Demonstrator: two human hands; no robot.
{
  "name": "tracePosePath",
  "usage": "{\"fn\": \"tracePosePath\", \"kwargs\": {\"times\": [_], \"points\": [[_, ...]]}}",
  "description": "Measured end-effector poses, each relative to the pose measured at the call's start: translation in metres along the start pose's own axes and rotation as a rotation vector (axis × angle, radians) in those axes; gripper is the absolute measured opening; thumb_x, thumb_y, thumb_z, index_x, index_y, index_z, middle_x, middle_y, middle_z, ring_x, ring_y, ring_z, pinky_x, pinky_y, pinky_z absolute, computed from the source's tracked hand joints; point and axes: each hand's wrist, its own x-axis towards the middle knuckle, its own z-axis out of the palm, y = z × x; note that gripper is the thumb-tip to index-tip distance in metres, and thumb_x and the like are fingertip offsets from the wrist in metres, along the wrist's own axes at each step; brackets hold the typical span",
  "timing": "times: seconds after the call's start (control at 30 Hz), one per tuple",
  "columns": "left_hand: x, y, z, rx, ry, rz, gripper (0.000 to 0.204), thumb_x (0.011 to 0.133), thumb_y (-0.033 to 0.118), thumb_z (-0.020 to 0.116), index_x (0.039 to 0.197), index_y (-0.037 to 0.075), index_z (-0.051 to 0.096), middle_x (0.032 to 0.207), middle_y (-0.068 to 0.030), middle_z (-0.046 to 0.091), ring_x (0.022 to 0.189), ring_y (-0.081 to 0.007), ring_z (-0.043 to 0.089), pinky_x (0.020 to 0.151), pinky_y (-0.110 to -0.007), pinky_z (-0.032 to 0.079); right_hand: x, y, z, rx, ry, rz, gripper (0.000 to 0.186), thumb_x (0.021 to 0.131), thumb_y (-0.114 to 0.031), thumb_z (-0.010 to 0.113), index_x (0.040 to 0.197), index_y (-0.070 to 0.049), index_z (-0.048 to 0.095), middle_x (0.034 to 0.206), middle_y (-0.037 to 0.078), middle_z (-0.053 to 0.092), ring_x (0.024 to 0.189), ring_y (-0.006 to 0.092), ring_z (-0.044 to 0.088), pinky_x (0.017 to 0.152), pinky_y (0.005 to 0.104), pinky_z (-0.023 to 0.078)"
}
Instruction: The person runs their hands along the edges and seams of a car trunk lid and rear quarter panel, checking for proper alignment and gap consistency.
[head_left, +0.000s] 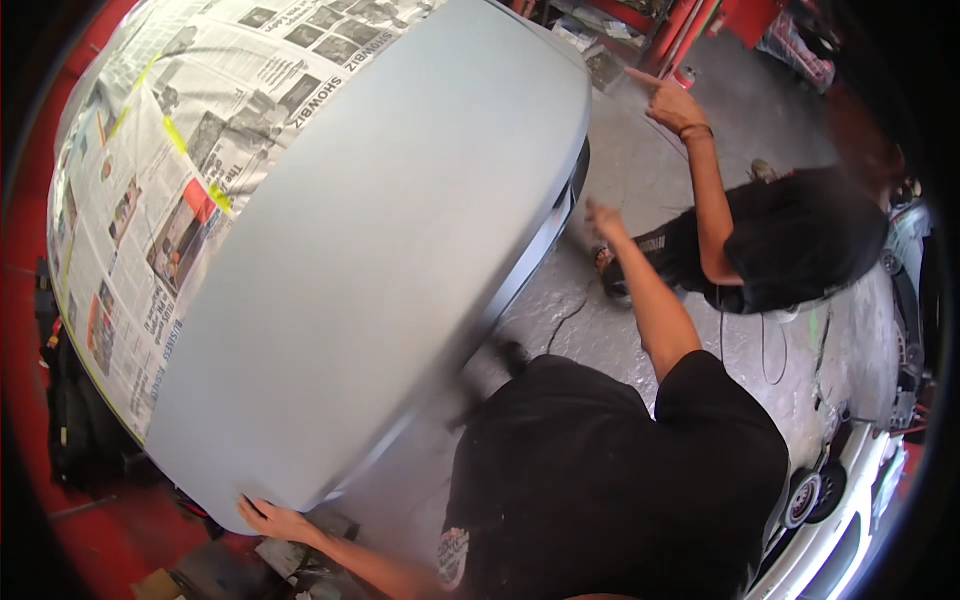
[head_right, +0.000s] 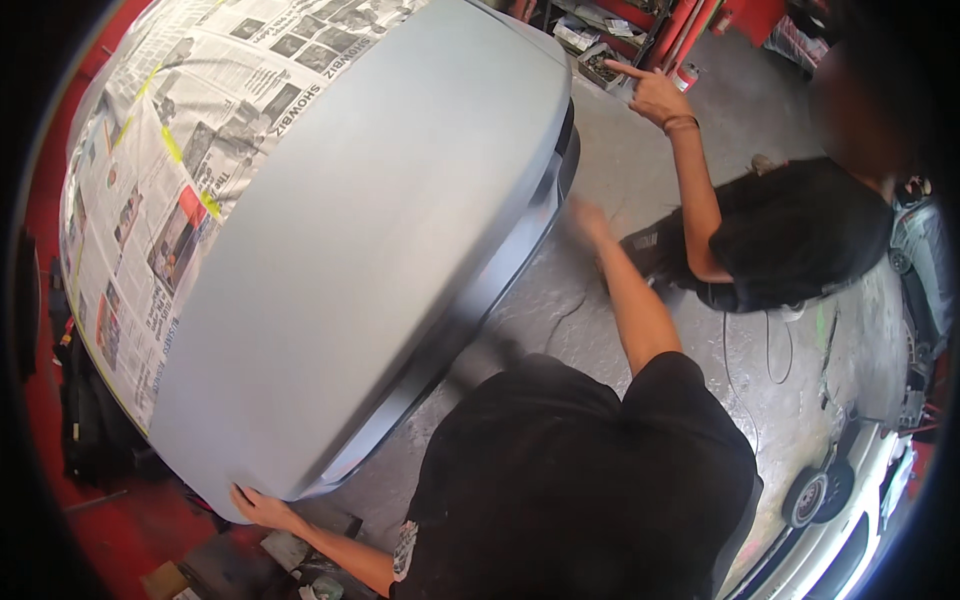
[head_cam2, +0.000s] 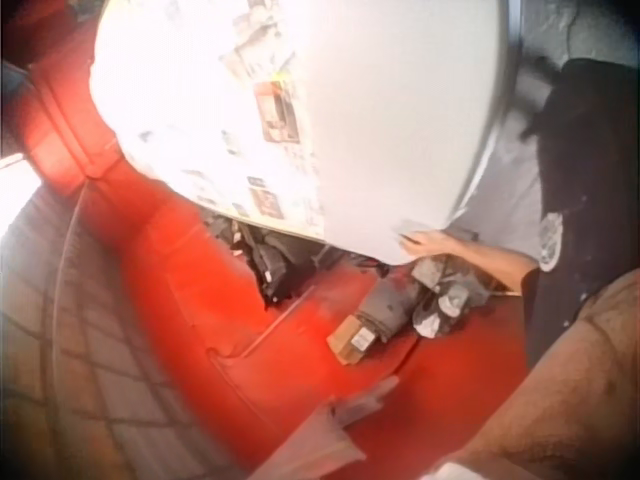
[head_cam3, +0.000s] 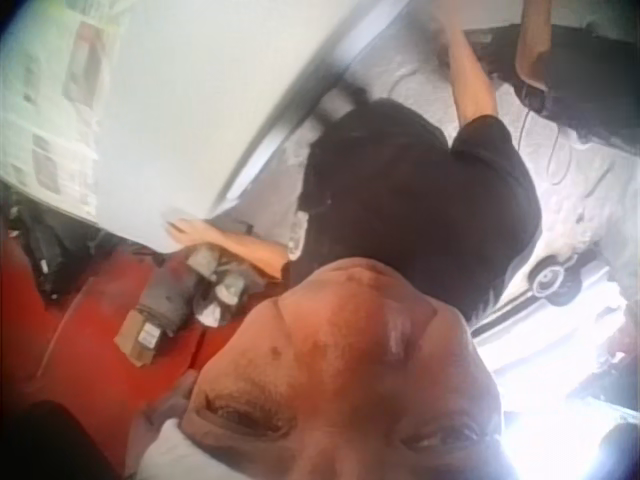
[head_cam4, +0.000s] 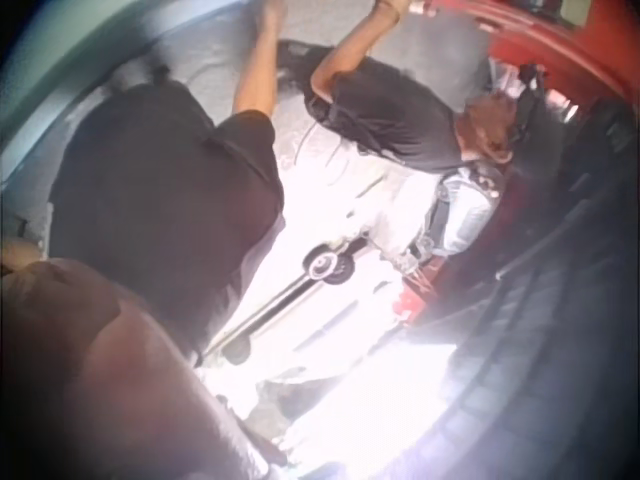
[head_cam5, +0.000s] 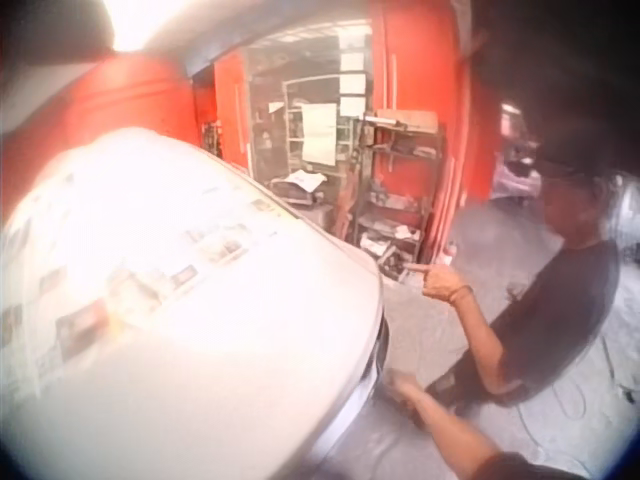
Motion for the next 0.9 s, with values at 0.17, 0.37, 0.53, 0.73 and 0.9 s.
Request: {"fn": "tracePosePath", "kwargs": {"times": [0.17, 0.37, 0.53, 0.73, 0.9], "points": [[-0.003, -0.002, -0.001, 0.044, 0.033, 0.034, 0.043, 0.103, 0.022, 0.051, 0.137, -0.001, 0.063, 0.149, -0.0241, 0.053, 0.139, -0.0393, 0.047, 0.118, -0.048, 0.033, -0.088, 0.115, 0.025, -0.899, -0.709, -0.002, 0.046, 0.100, -0.046, 0.058, 0.116, -0.006, 0.072, 0.082, 0.010, 0.074, 0.061, 0.0223, 0.070, 0.052, 0.0404, 0.059], [-0.009, 0.009, -0.002, -0.002, 0.077, -0.018, 0.047, 0.102, 0.027, 0.052, 0.141, 0.001, 0.060, 0.151, -0.0233, 0.051, 0.141, -0.0389, 0.045, 0.117, -0.049, 0.034, -0.180, 0.112, 0.043, -0.975, -0.723, -0.049, 0.043, 0.093, -0.037, 0.065, 0.125, -0.009, 0.073, 0.094, 0.022, 0.076, 0.081, 0.0324, 0.074, 0.079, 0.0441, 0.059], [-0.009, 0.010, 0.001, 0.088, 0.083, -0.083, 0.049, 0.103, 0.034, 0.050, 0.146, 0.011, 0.058, 0.157, -0.0197, 0.045, 0.145, -0.0360, 0.041, 0.116, -0.055, 0.032, -0.178, 0.094, 0.076, -0.913, -0.712, -0.401, 0.045, 0.088, -0.031, 0.063, 0.124, -0.004, 0.072, 0.105, 0.028, 0.073, 0.096, 0.0420, 0.071, 0.090, 0.0463, 0.055], [-0.013, 0.005, 0.000, 0.053, 0.079, -0.110, 0.051, 0.105, 0.038, 0.046, 0.150, 0.015, 0.053, 0.161, -0.0179, 0.039, 0.149, -0.0371, 0.035, 0.115, -0.065, 0.025, -0.192, 0.046, 0.103, -0.788, -0.672, -0.550, 0.045, 0.086, -0.026, 0.058, 0.121, -0.002, 0.073, 0.118, 0.027, 0.070, 0.112, 0.0446, 0.066, 0.101, 0.0487, 0.051], [-0.017, 0.007, -0.003, -0.032, 0.092, -0.068, 0.053, 0.106, 0.036, 0.047, 0.150, 0.007, 0.051, 0.159, -0.0246, 0.038, 0.147, -0.0412, 0.035, 0.118, -0.057, 0.027, -0.178, 0.079, 0.103, -0.878, -0.704, -0.593, 0.044, 0.085, -0.023, 0.056, 0.122, -0.004, 0.073, 0.118, 0.027, 0.070, 0.110, 0.0444, 0.067, 0.099, 0.0481, 0.052]]}}
